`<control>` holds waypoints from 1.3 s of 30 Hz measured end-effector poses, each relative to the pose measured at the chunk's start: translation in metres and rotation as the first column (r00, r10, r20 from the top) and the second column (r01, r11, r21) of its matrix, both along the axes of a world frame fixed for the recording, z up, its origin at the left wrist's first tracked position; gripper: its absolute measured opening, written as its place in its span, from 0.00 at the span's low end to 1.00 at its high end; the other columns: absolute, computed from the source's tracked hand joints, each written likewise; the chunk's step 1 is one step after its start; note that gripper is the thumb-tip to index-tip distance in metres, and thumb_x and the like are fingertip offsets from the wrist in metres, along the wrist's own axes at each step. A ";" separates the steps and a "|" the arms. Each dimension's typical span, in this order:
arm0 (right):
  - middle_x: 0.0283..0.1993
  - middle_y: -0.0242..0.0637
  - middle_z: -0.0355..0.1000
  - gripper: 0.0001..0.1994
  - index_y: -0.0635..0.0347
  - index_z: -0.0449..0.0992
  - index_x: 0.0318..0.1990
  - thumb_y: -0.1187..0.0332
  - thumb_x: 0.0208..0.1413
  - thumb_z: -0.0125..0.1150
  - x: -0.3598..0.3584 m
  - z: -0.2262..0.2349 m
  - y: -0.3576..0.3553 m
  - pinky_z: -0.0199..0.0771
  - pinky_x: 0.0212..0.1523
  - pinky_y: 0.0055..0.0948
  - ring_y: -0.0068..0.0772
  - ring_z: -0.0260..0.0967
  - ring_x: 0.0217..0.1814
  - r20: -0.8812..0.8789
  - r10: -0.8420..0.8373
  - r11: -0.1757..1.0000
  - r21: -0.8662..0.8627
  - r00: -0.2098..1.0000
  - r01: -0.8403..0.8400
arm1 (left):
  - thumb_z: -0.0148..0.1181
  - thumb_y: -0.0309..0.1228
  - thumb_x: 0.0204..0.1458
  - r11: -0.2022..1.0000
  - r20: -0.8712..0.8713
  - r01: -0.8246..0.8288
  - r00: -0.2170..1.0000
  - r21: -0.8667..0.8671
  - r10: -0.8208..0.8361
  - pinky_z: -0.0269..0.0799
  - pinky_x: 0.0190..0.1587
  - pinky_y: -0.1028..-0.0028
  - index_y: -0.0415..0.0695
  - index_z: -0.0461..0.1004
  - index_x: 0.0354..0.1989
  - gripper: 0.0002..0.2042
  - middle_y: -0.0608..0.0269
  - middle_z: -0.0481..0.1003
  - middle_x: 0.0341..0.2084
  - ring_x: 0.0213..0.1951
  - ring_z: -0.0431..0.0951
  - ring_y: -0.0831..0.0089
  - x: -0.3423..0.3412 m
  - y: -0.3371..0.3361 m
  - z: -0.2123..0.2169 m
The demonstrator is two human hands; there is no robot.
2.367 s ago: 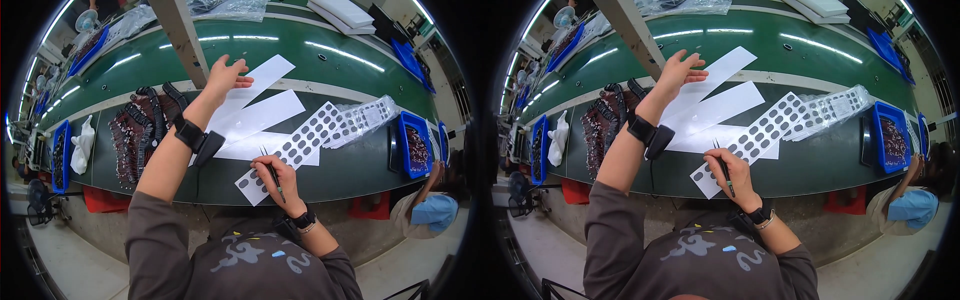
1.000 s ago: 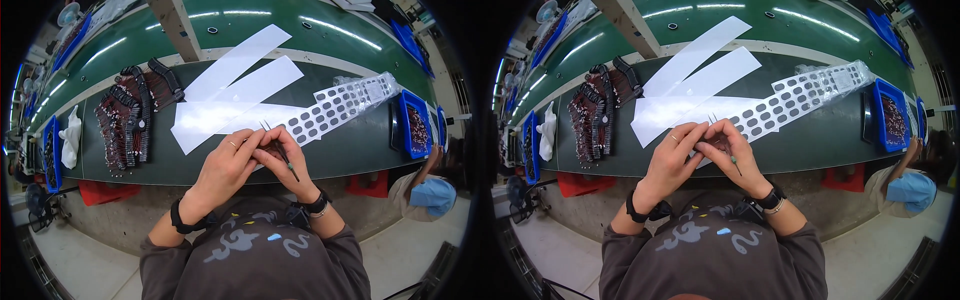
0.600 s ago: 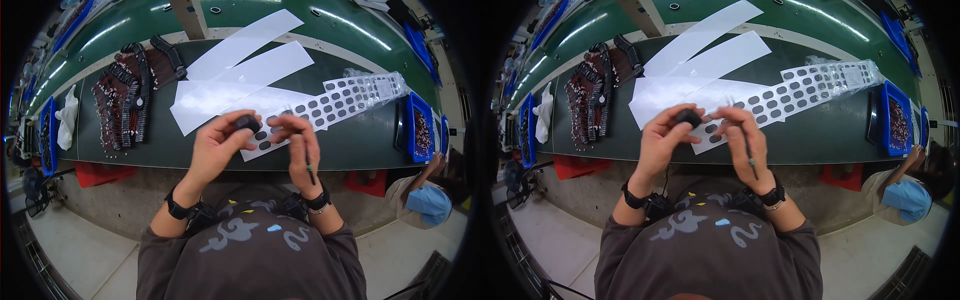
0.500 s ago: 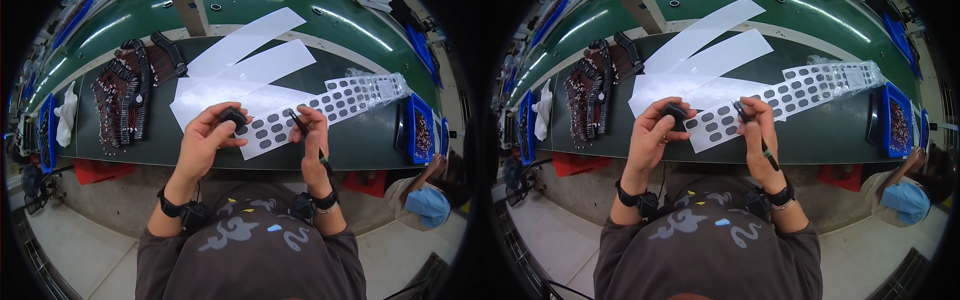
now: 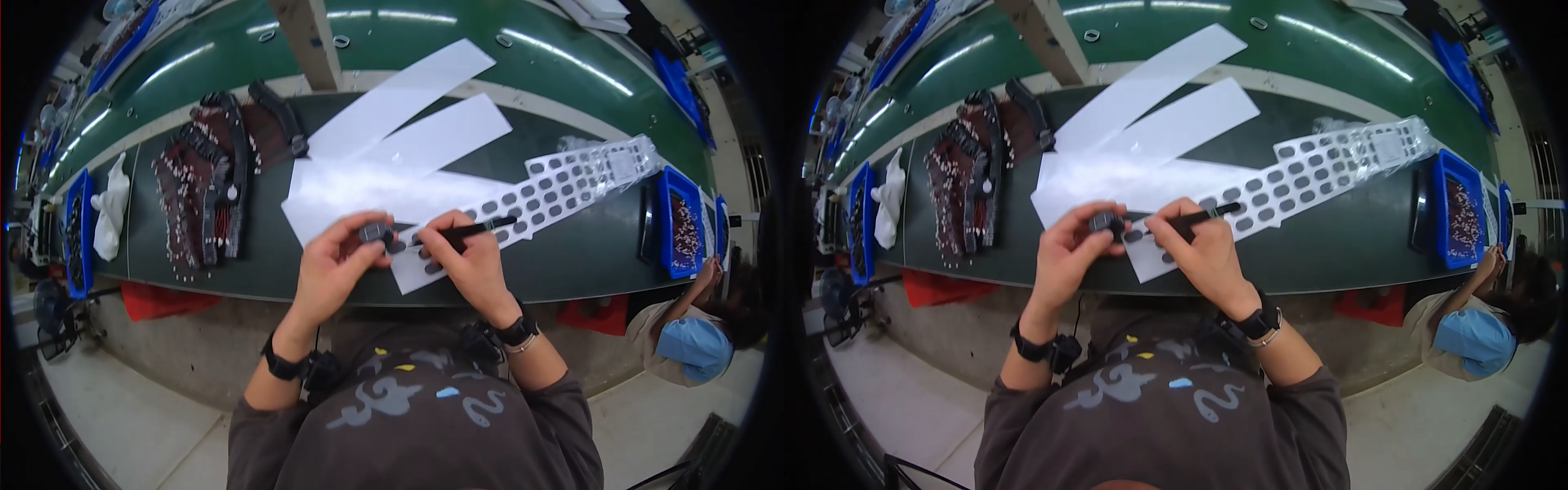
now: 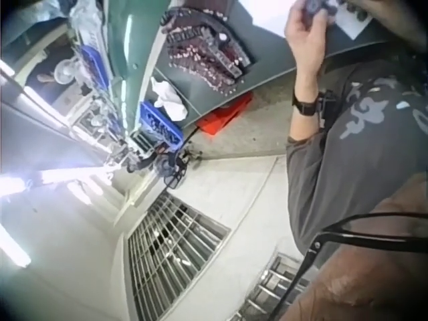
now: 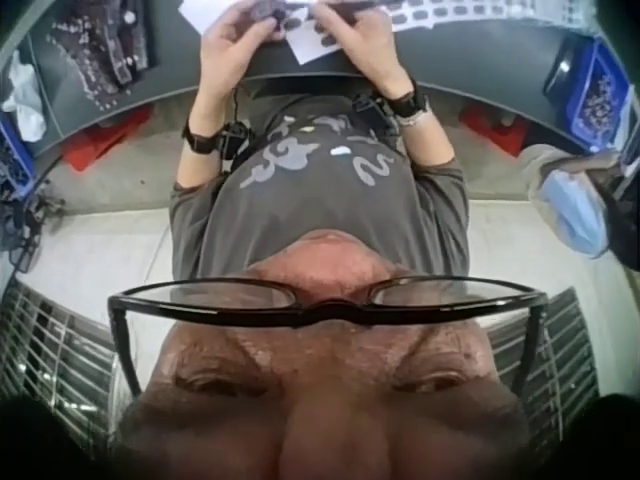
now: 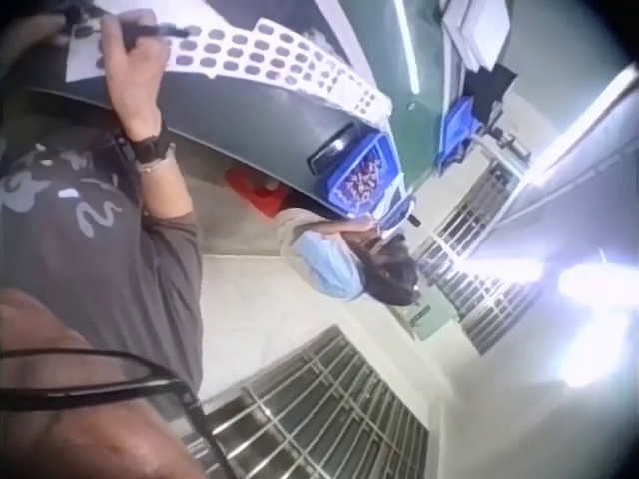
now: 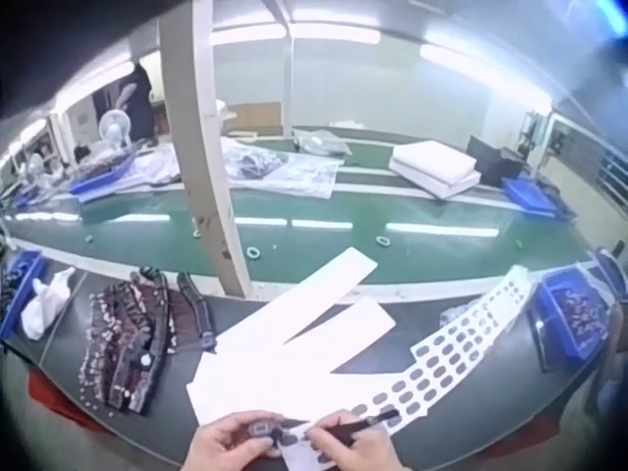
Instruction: The person picks up a speaker and uses tweezers to peel a white adhesive ring from a backing sheet. They apply the ring to the speaker, press it down, and then set the speaker aside on the table.
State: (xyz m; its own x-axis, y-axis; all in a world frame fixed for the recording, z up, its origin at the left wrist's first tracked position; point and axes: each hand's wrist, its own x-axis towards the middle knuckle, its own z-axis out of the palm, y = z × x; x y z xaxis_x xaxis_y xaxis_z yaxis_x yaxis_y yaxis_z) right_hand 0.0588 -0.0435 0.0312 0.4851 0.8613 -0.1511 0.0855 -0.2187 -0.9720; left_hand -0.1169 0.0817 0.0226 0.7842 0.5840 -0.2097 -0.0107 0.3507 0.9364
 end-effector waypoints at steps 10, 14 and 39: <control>0.52 0.50 0.73 0.16 0.61 0.72 0.53 0.61 0.64 0.56 0.126 0.001 0.109 0.68 0.56 0.38 0.55 0.69 0.54 0.832 0.176 0.938 0.021 0.526 -0.347 | 0.57 0.19 0.58 0.979 -0.001 -0.019 1.000 0.203 0.020 0.76 0.48 0.78 0.35 0.71 0.56 0.17 0.59 0.77 0.48 0.45 0.79 0.75 0.004 -0.005 -0.013; 0.55 0.51 0.71 0.18 0.60 0.71 0.55 0.60 0.63 0.56 0.126 -0.006 0.098 0.65 0.58 0.41 0.55 0.67 0.56 0.842 0.268 0.930 -0.099 0.468 -0.353 | 0.57 0.19 0.58 0.948 -0.060 -0.074 0.993 0.308 0.097 0.76 0.47 0.78 0.35 0.71 0.56 0.17 0.58 0.77 0.47 0.45 0.79 0.75 -0.003 0.002 -0.016; 0.25 0.27 0.71 0.08 0.62 0.72 0.34 0.68 0.61 0.63 -0.004 -0.011 0.007 0.64 0.29 0.16 0.13 0.66 0.27 0.115 0.028 1.000 0.005 0.993 -0.029 | 0.61 0.19 0.55 0.986 -0.008 -0.109 0.994 0.123 0.111 0.76 0.47 0.79 0.36 0.74 0.53 0.16 0.61 0.77 0.47 0.46 0.78 0.78 0.003 -0.009 -0.005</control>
